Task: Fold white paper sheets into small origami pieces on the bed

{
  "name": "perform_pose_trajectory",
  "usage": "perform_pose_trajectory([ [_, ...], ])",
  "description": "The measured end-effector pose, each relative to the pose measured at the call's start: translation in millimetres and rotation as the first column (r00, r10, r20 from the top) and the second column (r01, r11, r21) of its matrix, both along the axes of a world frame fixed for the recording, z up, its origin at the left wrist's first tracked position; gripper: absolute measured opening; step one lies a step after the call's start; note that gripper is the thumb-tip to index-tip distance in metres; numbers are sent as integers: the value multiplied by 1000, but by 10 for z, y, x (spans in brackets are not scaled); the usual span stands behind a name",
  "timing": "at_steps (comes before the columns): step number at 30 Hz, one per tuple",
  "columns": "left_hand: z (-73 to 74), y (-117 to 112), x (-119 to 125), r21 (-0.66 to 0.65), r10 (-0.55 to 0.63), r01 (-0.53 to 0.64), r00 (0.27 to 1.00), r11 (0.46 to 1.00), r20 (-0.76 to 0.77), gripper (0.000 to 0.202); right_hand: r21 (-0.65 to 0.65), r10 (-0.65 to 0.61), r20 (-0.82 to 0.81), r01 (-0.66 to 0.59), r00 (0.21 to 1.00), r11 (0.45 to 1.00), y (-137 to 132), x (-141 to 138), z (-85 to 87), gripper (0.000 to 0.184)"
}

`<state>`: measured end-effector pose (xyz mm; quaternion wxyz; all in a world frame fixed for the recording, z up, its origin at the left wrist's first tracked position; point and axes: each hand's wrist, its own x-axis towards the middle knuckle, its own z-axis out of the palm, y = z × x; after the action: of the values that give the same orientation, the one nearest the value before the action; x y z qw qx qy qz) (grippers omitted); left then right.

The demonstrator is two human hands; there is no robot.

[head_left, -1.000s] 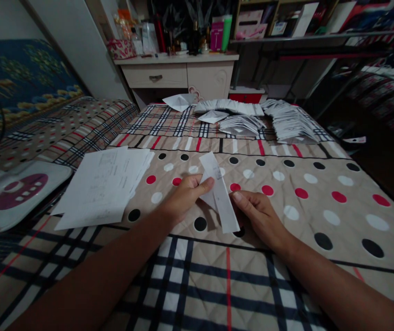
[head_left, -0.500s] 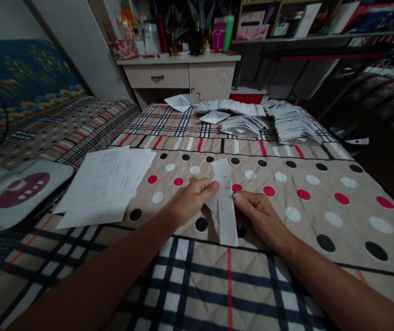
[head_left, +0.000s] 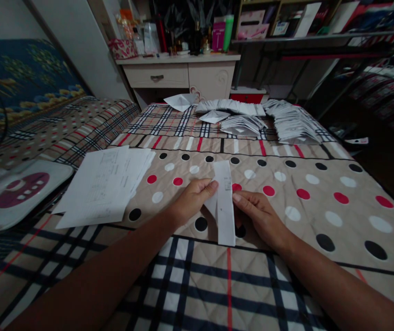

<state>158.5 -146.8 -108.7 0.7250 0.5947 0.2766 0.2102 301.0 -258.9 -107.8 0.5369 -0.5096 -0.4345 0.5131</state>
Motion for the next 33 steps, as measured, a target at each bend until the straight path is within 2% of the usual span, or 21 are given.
perform_pose_trajectory([
  [6, -45, 2, 13, 180, -33, 40, 999, 983, -42, 43, 60, -120, 159, 112, 980, 992, 32, -38, 29, 26],
  [10, -49, -46, 16, 397, 18, 10, 998, 918, -66, 28, 98, -231, 203, 215, 952, 972, 76, -64, -1, 23],
  [12, -20, -73, 11, 562, 63, -43, 998, 826, -16, 34, 103, -332, 199, 317, 922, 943, 91, -44, -14, 21],
  [13, 2, -85, 5, 668, 74, -65, 997, 742, 15, 42, 112, -385, 203, 370, 900, 922, 96, -27, -18, 21],
  [15, 57, -106, -10, 864, 56, -79, 997, 497, 58, 52, 157, -474, 227, 449, 851, 880, 99, 11, -21, 21],
  [17, 113, -128, -24, 969, -4, -49, 999, 242, 51, 53, 213, -520, 264, 477, 812, 853, 95, 38, -20, 22],
  [18, 136, -140, -29, 989, -29, -18, 999, 150, 23, 51, 236, -531, 282, 479, 799, 846, 90, 45, -19, 21],
  [19, 156, -153, -32, 996, -40, 12, 999, 85, -9, 48, 255, -538, 297, 477, 789, 841, 84, 47, -19, 21],
  [20, 171, -166, -32, 998, -39, 39, 999, 41, -38, 44, 269, -539, 313, 471, 782, 840, 77, 45, -19, 20],
  [22, 190, -187, -29, 998, -4, 69, 998, 5, -69, 37, 296, -546, 342, 464, 765, 835, 66, 37, -19, 18],
  [25, 198, -199, -26, 999, 68, 36, 997, 3, -36, 32, 323, -575, 364, 480, 733, 816, 61, 29, -17, 17],
  [28, 200, -197, -27, 1000, 161, 16, 987, -3, -15, 22, 310, -585, 344, 499, 734, 809, 66, 26, -13, 13],
  [30, 201, -203, -24, 998, 233, 44, 972, -48, -31, 18, 308, -578, 348, 493, 738, 814, 66, 19, -10, 11],
  [33, 205, -232, -9, 979, 333, 138, 939, -148, -82, 17, 337, -573, 391, 467, 721, 817, 56, -3, -5, 11],
])
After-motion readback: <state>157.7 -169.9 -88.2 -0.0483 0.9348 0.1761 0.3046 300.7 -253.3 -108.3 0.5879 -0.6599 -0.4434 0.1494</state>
